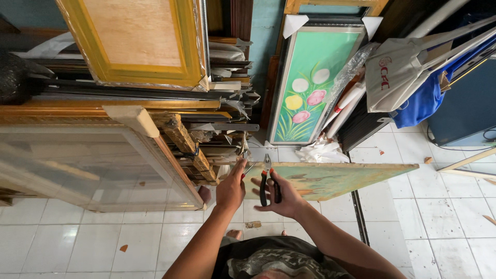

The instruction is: The person uses pliers and a screwdriver to pry and remove wooden moldings from a picture frame. They then scrape the removed molding pieces on the floor with the screwdriver.

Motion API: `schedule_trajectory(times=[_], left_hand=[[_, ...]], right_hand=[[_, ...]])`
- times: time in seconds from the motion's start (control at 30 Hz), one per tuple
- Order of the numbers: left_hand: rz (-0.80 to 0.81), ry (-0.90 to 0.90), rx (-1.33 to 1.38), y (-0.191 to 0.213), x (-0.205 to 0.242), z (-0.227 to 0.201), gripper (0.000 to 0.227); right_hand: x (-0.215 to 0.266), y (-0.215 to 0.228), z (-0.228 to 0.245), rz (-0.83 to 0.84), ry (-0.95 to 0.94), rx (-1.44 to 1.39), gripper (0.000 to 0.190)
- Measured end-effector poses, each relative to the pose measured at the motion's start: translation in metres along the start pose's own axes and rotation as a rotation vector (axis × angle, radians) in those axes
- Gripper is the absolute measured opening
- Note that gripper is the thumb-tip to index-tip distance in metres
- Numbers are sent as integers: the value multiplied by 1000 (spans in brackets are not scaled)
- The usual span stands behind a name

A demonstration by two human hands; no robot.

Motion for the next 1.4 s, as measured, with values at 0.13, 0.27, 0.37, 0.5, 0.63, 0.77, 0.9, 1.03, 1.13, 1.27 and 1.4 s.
schedule_trajectory(times=[0.13,0.27,0.37,0.5,0.63,0.77,0.9,1.03,1.13,1.27,1.4], left_hand=[[1,3,4,-5,-8,4,78],[15,16,11,1,-9,1,77],[27,8,43,2,-6,2,79],[40,1,36,-7,-9,12,81],[36,-7,32,-6,-10,13,81],[54,-7,36,8,-10,2,76],[85,36,16,12,-8,-4,73],[114,44,24,20,-10,-9,75],[118,34,71,37,-10,-22,80],[173,51,109,46,-10,-28,84],[158,67,124,49,-12,-29,82]], right_hand=[[-31,38,-12,-123,124,86,49],[-9,3,-14,-67,152,-27,48],[-18,7,-19,-41,117,-89,50],[-13,-8,-18,-52,85,-120,53],[-3,-16,-17,-110,101,-57,57],[-41,33,-23,-314,253,327,58],[-46,57,-29,-455,253,676,56],[-45,57,-28,-359,187,409,45],[1,7,-14,-189,86,329,43],[-20,19,-15,-203,105,383,44],[-11,-11,-3,-170,70,276,49]])
Point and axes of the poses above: each hand's wrist, its own x-axis away from the middle knuckle, its own y-axis out of the back of the hand, z = x × y, the point moved 2 cm from there along -x, towards the middle knuckle, and after that the axes turned 1 degree about x, right-handed, at the moved point
